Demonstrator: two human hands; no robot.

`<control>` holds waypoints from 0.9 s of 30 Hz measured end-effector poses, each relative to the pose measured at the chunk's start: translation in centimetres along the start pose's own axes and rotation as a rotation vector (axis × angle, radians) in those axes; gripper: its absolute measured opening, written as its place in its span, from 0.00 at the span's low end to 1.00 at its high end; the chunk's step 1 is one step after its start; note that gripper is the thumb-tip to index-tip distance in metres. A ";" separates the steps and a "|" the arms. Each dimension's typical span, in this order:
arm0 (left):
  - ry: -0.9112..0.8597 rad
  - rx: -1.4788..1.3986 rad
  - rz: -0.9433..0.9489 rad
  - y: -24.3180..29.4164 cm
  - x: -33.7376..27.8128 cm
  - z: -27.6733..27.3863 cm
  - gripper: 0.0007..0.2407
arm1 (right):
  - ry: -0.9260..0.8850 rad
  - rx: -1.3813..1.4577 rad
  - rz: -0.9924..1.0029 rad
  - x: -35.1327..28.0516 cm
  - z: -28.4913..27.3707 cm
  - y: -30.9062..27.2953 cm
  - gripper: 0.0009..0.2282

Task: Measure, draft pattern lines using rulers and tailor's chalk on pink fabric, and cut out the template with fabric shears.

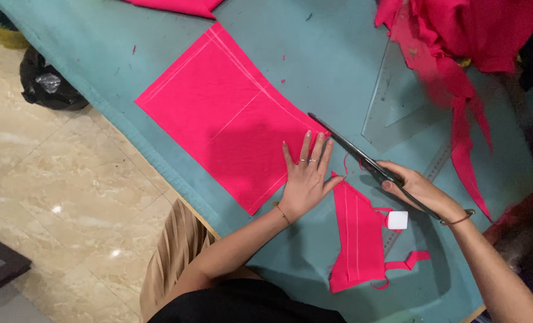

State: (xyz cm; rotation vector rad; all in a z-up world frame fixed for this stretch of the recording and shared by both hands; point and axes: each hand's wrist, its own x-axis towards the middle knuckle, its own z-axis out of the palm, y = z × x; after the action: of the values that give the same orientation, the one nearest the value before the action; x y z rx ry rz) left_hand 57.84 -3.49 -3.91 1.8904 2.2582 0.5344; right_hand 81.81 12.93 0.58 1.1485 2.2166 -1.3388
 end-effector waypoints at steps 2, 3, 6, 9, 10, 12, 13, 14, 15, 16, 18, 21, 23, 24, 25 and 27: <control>0.005 0.010 0.014 -0.1 -0.1 0.1 0.37 | 0.097 0.042 -0.046 0.3 0.8 1.6 0.26; 0.009 0.021 0.020 -0.2 -0.2 0.1 0.37 | 0.187 0.081 -0.095 0.5 1.3 2.3 0.27; 0.031 0.012 0.052 -0.3 -0.1 0.1 0.36 | 0.425 -0.051 0.261 0.3 1.6 -3.2 0.33; 0.034 -0.017 0.099 -0.3 -0.1 0.0 0.35 | 0.576 -0.092 0.302 0.7 1.2 -6.9 0.35; 0.036 -0.016 0.107 -0.3 -0.3 -0.1 0.35 | 0.583 -0.088 0.303 1.3 1.4 -5.6 0.35; 0.068 -0.087 0.253 -0.5 -0.6 -0.3 0.29 | 0.770 -0.225 -0.049 2.7 1.7 -3.1 0.33; 0.071 -0.084 0.256 -0.9 -1.3 -0.7 0.29 | 0.774 -0.223 -0.051 2.6 1.9 -2.8 0.33; 0.059 -0.151 0.288 -1.2 -2.0 -1.0 0.26 | 0.787 -0.254 -0.146 2.6 1.9 -2.5 0.34; 0.047 -0.217 0.320 -1.5 -2.6 -1.3 0.24 | 0.799 -0.285 -0.241 2.6 1.9 -2.1 0.35; 0.048 -0.216 0.320 -2.1 -3.3 -2.3 0.24 | 0.800 -0.285 -0.242 2.3 1.8 -3.1 0.35; 0.004 -0.390 0.300 -3.4 -4.9 -4.1 0.22 | 0.790 -0.646 -0.093 1.5 1.8 -5.0 0.32; 0.043 -0.306 0.292 -8.3 -5.6 -5.2 0.24 | 0.880 -0.612 -0.049 1.4 3.8 -4.2 0.30; 0.089 -0.259 0.235 -13.0 -5.0 -6.3 0.24 | 0.954 -0.610 -0.027 0.7 5.1 -6.0 0.29; 0.136 -0.199 0.164 -15.5 -4.6 -6.9 0.24 | 1.021 -0.602 -0.021 0.5 6.0 -7.0 0.28; 0.133 -0.204 0.178 -17.6 -4.4 -8.3 0.24 | 1.030 -0.601 -0.007 0.0 7.1 -8.3 0.28; 0.166 -0.131 0.019 -22.2 -3.0 -11.5 0.24 | 1.092 -0.383 0.007 -0.6 9.2 -11.3 0.25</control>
State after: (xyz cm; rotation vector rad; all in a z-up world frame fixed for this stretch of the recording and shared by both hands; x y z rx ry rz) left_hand 34.10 -11.63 -1.64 1.8685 2.2418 0.8495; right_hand 72.36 2.08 2.95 1.9876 2.9210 -0.1579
